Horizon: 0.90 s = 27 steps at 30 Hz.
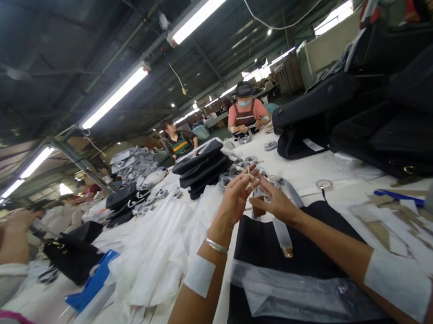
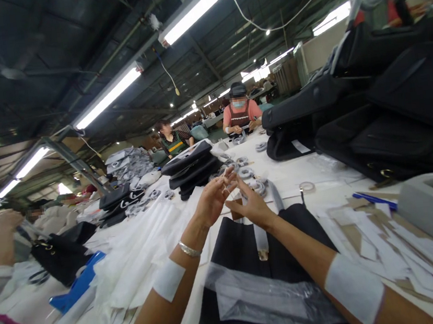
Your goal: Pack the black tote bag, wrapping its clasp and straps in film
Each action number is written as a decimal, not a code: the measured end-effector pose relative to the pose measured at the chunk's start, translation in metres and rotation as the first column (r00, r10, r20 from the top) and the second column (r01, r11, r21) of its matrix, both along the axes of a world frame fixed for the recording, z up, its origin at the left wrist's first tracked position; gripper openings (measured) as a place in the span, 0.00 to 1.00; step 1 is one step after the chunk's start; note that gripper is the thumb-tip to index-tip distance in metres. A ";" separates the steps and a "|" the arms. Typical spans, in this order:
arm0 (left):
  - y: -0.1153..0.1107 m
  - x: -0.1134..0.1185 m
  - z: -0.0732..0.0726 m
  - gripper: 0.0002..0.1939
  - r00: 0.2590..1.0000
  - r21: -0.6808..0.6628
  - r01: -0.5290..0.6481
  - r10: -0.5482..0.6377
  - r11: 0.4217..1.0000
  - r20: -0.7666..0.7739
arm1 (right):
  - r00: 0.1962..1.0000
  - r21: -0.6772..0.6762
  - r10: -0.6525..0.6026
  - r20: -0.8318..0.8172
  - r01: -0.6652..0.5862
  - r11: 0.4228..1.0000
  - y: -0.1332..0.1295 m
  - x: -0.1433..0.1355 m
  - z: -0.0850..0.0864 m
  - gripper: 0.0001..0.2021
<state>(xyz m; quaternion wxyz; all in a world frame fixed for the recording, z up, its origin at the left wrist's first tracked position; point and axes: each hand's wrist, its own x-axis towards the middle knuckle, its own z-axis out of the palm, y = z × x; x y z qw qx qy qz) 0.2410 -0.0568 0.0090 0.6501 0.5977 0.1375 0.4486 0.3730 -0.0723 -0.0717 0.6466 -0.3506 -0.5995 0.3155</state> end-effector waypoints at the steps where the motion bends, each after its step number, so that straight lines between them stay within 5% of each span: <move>1: 0.000 0.002 0.001 0.08 1.000 -0.009 0.009 -0.009 1.000 0.006 | 1.000 -0.042 0.020 -0.007 -0.020 0.999 -0.001 -0.001 0.000 0.37; 5: 0.007 0.001 0.003 0.07 0.998 -0.030 0.010 -0.008 0.999 0.063 | 0.997 -0.141 0.059 -0.057 -0.066 0.988 -0.003 0.001 0.002 0.22; 8: 0.022 -0.006 -0.001 0.08 0.994 -0.051 -0.067 0.072 0.996 0.088 | 0.994 -0.185 0.013 -0.112 -0.034 0.982 0.003 0.002 0.000 0.22; 12: 0.048 -0.021 -0.027 0.14 0.933 -0.066 -0.343 0.332 0.937 -0.140 | 0.990 -0.262 -0.090 -0.108 0.059 0.963 0.014 0.005 -0.009 0.27; 14: 0.058 -0.031 -0.049 0.15 0.883 -0.075 -0.403 0.366 0.912 -0.294 | 0.990 -0.305 -0.137 -0.024 0.123 0.944 0.017 0.010 -0.015 0.25; 20: 0.073 -0.055 -0.105 0.09 0.728 -0.148 -0.369 0.186 0.918 -0.660 | 0.921 -0.392 -0.173 0.349 0.311 0.866 0.024 0.027 -0.030 0.17; 27: 0.088 -0.058 -0.118 0.15 0.753 -0.298 -0.159 -0.079 0.941 -0.653 | 0.842 -0.501 -0.018 0.540 0.338 0.796 0.036 0.036 -0.044 0.12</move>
